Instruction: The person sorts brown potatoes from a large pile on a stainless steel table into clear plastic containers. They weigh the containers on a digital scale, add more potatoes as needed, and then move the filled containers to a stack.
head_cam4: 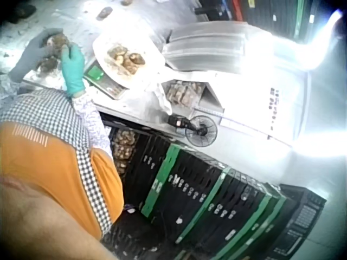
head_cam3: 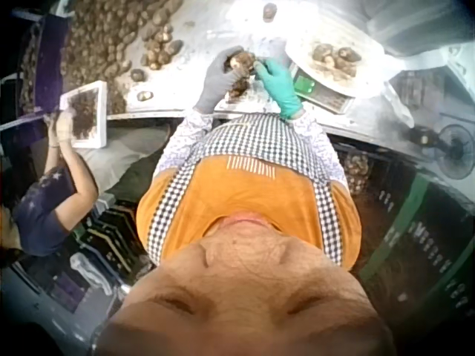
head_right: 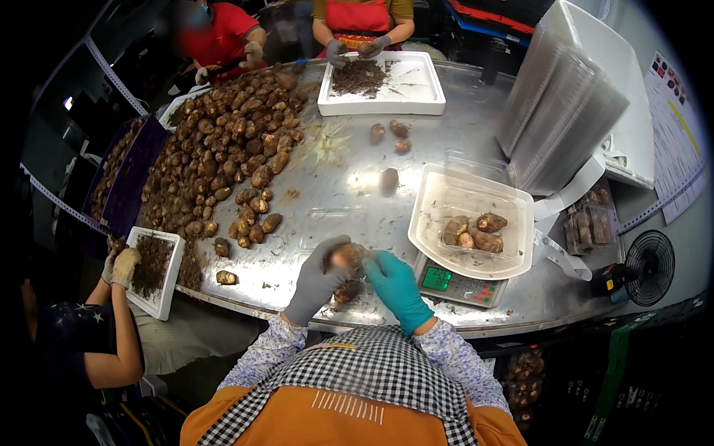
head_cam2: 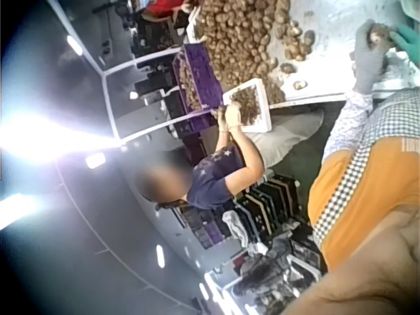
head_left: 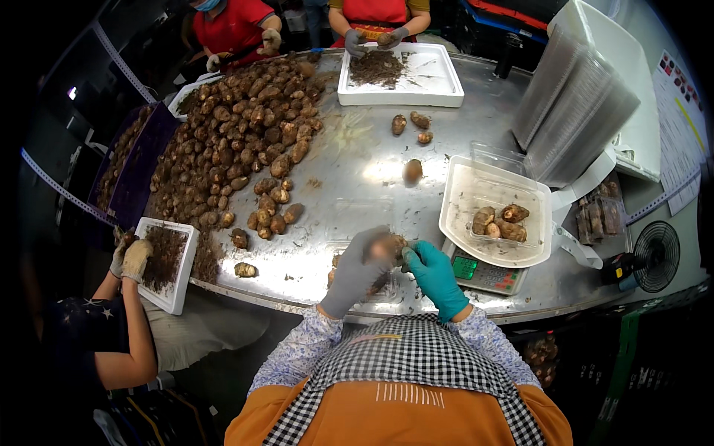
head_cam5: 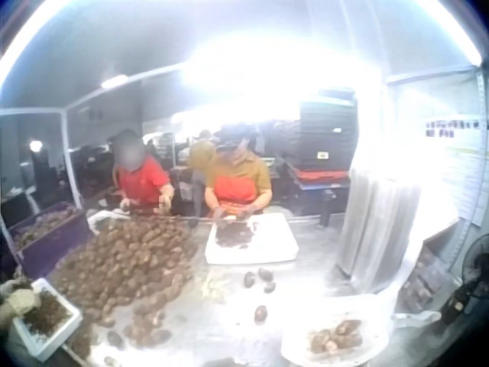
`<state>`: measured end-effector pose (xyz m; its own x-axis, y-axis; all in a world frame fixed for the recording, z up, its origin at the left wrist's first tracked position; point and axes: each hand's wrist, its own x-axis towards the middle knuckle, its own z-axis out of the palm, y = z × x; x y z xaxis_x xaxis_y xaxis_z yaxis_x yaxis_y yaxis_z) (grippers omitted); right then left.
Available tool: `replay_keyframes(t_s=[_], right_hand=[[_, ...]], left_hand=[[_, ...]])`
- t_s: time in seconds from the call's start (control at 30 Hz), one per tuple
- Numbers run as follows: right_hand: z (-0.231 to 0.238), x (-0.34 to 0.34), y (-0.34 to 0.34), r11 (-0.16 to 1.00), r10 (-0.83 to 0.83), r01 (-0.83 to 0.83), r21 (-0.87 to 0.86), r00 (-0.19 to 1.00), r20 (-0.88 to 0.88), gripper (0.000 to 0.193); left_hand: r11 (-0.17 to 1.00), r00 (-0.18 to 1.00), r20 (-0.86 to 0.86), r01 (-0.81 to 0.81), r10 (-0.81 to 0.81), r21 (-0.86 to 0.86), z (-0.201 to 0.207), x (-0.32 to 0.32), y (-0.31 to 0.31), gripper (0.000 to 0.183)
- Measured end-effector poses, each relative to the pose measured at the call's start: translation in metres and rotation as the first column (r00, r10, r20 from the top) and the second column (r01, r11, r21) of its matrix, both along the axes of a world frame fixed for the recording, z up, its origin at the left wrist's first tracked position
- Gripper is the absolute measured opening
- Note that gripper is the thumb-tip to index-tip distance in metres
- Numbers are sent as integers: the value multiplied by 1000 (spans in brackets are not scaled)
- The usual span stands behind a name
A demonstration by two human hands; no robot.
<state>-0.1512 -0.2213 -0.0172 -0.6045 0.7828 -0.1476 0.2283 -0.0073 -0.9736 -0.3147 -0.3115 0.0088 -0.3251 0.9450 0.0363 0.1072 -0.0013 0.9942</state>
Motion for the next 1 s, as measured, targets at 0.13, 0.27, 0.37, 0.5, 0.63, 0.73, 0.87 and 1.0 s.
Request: replay_keyframes(t_s=[0.13, 0.27, 0.37, 0.5, 0.63, 0.73, 0.87, 1.0], right_hand=[[23, -3, -4, 969, -9, -25, -247, 991, -137, 24], [20, 1, 0, 960, 64, -90, -267, 992, -108, 24], [26, 2, 1, 952, 155, -161, -259, 987, -43, 22], [21, 1, -2, 981, 184, -174, -90, 975, 120, 19], [-2, -7, -9, 986, 124, -144, 79, 969, 214, 18], [2, -9, -13, 992, 94, -102, 69, 988, 122, 20], [-5, -8, -9, 999, 48, -49, 14, 997, 56, 23], [11, -8, -10, 999, 47, -47, 5, 999, -15, 28]], left_hand=[[1000, 996, -84, 23, -21, 17, 0, 0, -4, 59], [993, 993, 57, 109, -107, -39, -4, -9, -5, 54], [979, 954, 249, 189, -165, -74, -7, -14, -7, 53], [959, 928, 327, 239, -178, -154, -4, -15, -12, 49], [965, 874, 461, 233, -153, -121, -9, -12, -15, 48], [961, 762, 607, 275, -225, 11, -23, -16, -17, 52], [982, 614, 780, 189, -122, 4, -16, -8, -18, 52], [988, 748, 656, 152, -102, -19, -15, -16, -19, 53]])
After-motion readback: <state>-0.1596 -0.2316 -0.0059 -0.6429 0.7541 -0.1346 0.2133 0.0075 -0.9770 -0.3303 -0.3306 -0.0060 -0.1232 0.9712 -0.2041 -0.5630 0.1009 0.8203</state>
